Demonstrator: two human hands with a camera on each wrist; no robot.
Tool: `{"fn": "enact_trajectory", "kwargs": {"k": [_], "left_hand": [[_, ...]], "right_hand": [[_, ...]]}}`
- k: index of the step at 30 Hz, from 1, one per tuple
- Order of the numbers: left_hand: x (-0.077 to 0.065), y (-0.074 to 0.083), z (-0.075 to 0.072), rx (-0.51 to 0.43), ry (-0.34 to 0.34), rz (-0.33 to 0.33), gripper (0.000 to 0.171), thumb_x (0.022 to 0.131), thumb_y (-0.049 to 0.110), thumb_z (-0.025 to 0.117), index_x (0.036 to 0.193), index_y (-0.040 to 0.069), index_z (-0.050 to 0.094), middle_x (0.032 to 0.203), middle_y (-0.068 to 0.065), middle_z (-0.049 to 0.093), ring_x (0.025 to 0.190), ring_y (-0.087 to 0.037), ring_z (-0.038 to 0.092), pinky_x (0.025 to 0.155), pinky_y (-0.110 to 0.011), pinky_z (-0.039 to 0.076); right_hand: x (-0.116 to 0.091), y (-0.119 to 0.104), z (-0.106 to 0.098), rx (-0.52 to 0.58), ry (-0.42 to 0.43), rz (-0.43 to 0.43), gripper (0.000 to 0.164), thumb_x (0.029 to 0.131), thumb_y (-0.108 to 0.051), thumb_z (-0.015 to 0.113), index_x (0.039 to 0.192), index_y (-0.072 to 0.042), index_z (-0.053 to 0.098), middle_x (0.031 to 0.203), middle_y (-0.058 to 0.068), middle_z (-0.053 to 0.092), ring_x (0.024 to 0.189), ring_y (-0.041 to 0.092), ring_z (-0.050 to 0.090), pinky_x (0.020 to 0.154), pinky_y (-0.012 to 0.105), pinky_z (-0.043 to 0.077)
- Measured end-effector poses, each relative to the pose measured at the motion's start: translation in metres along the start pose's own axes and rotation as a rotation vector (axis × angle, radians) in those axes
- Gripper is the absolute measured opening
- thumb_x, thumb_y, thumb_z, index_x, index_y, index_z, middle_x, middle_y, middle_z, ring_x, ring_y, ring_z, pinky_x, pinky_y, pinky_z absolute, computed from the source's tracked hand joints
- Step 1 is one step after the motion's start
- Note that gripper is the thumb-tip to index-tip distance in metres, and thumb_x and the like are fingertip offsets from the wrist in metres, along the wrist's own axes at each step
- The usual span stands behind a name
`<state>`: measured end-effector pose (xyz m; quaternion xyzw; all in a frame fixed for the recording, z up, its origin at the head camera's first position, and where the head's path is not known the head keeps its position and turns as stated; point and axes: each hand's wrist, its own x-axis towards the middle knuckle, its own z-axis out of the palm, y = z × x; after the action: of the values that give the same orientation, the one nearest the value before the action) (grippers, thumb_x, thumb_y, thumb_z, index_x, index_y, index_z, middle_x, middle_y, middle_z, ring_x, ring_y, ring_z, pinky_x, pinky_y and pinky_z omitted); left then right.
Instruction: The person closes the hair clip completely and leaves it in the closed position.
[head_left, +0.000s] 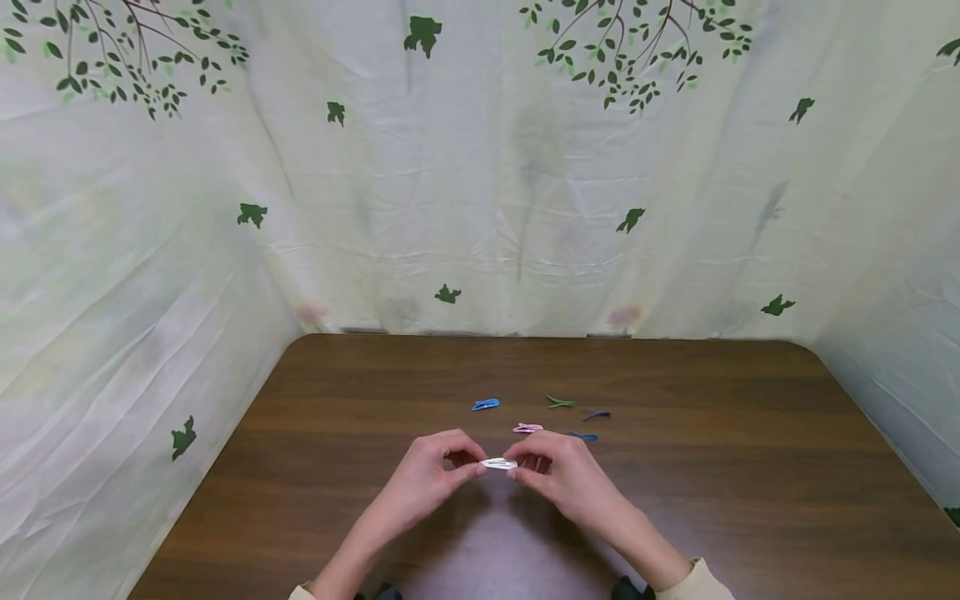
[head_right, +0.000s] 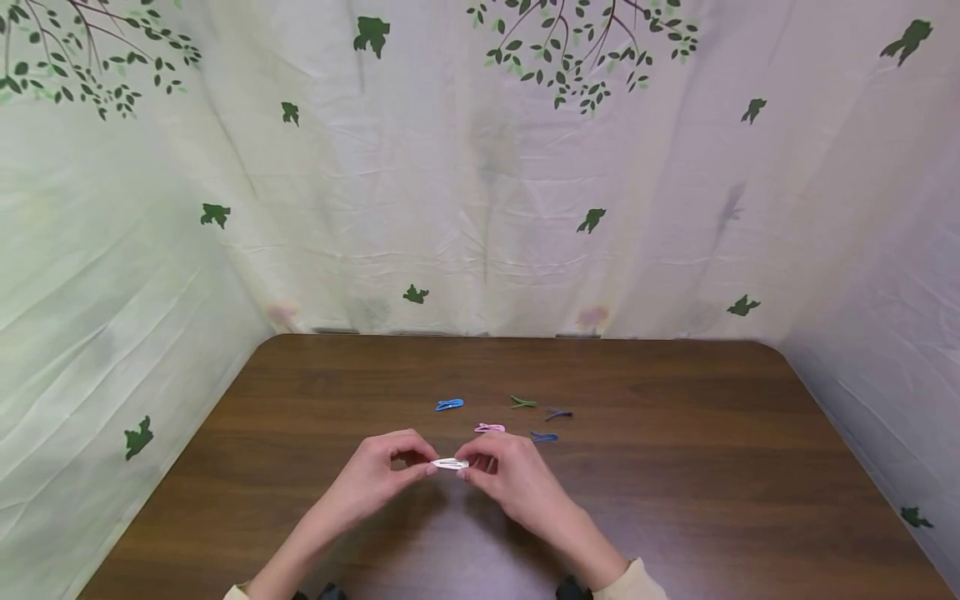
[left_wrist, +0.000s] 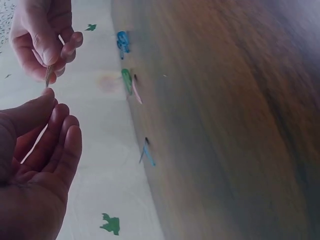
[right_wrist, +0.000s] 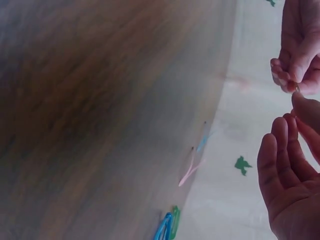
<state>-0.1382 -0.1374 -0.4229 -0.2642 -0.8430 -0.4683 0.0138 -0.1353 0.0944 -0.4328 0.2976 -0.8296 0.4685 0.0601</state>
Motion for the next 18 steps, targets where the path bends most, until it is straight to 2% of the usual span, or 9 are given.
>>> {"fn": "enact_trajectory", "kwargs": {"k": [7,18], "left_hand": [[0.003,-0.010,0.000,0.078,-0.005,-0.005,0.014,0.082,0.005,0.079,0.086,0.017,0.073,0.081,0.013,0.064,0.074,-0.005,0.060,0.070,-0.026,0.052],[0.008,-0.026,0.002,0.188,-0.048,-0.051,0.011,0.083,0.005,0.078,0.084,0.015,0.072,0.076,0.013,0.061,0.070,-0.005,0.055,0.065,-0.024,0.049]], "right_hand": [[0.008,0.007,0.007,-0.041,-0.070,0.054,0.012,0.084,-0.009,0.078,0.093,-0.015,0.074,0.078,-0.015,0.063,0.070,0.002,0.059,0.065,0.024,0.052],[0.021,0.015,0.017,-0.122,-0.131,0.089,0.011,0.081,-0.007,0.078,0.088,-0.015,0.074,0.073,-0.017,0.060,0.065,-0.001,0.056,0.061,0.021,0.049]]}}
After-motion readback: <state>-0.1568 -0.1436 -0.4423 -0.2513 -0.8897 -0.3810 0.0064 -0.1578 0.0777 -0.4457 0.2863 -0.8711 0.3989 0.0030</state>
